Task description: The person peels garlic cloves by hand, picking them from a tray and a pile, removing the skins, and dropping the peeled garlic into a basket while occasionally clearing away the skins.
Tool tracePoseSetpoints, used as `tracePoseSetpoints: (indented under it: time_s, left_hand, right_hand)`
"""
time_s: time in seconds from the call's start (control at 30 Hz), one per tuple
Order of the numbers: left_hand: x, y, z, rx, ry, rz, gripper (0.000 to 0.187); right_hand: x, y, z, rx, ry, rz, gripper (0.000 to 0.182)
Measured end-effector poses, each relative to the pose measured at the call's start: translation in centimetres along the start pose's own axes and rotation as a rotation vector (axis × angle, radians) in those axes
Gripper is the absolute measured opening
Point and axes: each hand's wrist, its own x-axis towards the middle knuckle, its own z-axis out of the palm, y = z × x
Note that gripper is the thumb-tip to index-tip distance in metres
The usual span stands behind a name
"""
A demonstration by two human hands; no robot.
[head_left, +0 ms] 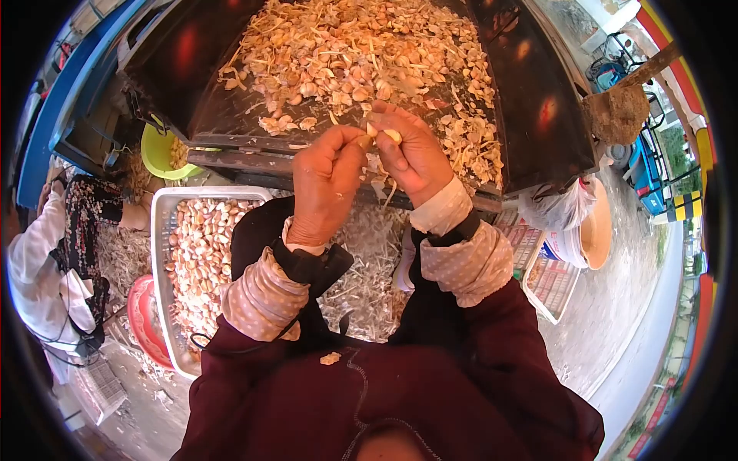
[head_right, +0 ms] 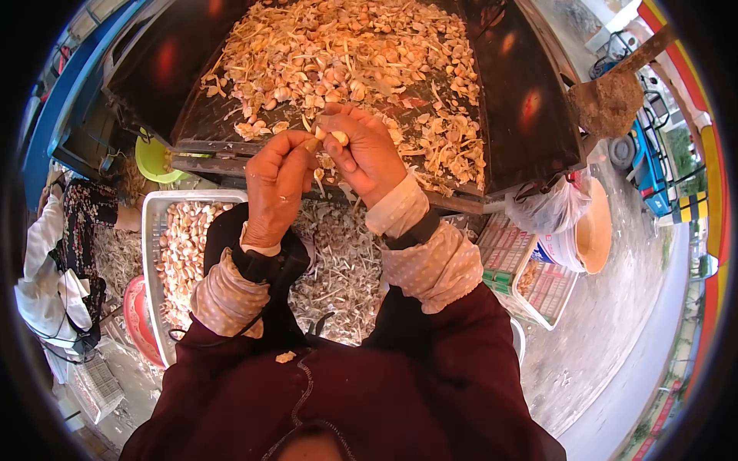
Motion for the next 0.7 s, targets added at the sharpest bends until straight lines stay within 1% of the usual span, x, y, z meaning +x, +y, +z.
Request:
tracePoseSetpoints:
  time_s: [0.03, 0.07, 0.1, 0.13, 0.17, 0.2, 0.23, 0.27, 0.3, 0.37, 0.43, 0.5, 0.6, 0.63, 0.7]
  left_hand:
    - [-0.1, 0.3, 0.2, -0.132, -0.003, -0.062, 0.015]
    - [-0.1, 0.5, 0.4, -0.262, -0.007, -0.124, 0.014]
    - [0.1, 0.5, 0.3, -0.261, -0.015, -0.123, 0.014]
    - [0.2, 0.5, 0.2, -0.33, -0.023, -0.21, 0.013]
    - [0.2, 0.5, 0.1, -0.401, -0.032, -0.3, 0.013]
    - [0.3, 0.3, 0.0, -0.406, -0.048, -0.302, 0.013]
    - [0.5, -0.1, -0.1, -0.477, -0.033, -0.331, 0.015]
    - [0.8, -0.6, -0.3, -0.549, -0.022, -0.362, 0.017]
    - [0.9, -1.4, -0.7, -0.559, -0.05, -0.369, 0.017]
    - [1.1, -3.1, -0.9, -0.706, -0.024, -0.43, 0.019]
    - [1.2, -3.1, -1.0, -0.734, -0.019, -0.528, 0.021]
    - [1.2, -3.3, -0.8, -0.731, 0.004, -0.544, 0.021]
    - [1.3, -3.6, -0.6, -0.793, -0.054, -0.592, 0.021]
    - [1.2, -3.1, -0.4, -0.778, -0.037, -0.595, 0.022]
    - [1.3, -3.0, -0.1, -0.758, -0.007, -0.591, 0.022]
  right_hand:
    - [-0.2, 0.1, -0.3, 0.003, 0.004, -0.007, 0.026]
    - [-0.3, 0.2, -0.5, 0.098, 0.001, 0.019, 0.027]
    - [-0.5, 0.2, -0.4, 0.194, -0.002, 0.045, 0.028]
    - [-0.7, -0.1, -0.4, 0.197, 0.002, 0.038, 0.028]
    - [-1.0, -0.5, -0.4, 0.163, -0.023, 0.002, 0.027]
    - [-1.4, -1.3, -0.3, 0.127, -0.046, -0.036, 0.026]
    - [-2.1, -2.4, -0.3, 0.124, -0.035, -0.055, 0.026]
    - [-3.1, -4.0, -0.4, 0.036, -0.045, -0.107, 0.024]
    - [-4.4, -5.7, -0.6, -0.053, -0.047, -0.159, 0.022]
    - [-7.9, -9.7, -1.7, -0.216, 0.101, -0.315, 0.019]
    - [-12.1, -13.0, -4.8, -0.349, 0.183, -0.443, 0.018]
    - [-16.4, -15.1, -8.3, -0.587, 0.422, -0.53, 0.016]
    - [-23.1, -16.2, -14.7, -0.768, 0.761, -0.536, 0.013]
    - [-25.2, -16.3, -16.8, -0.815, 0.872, -0.535, 0.013]
    - [-29.1, -15.7, -21.0, -0.88, 0.962, -0.523, 0.012]
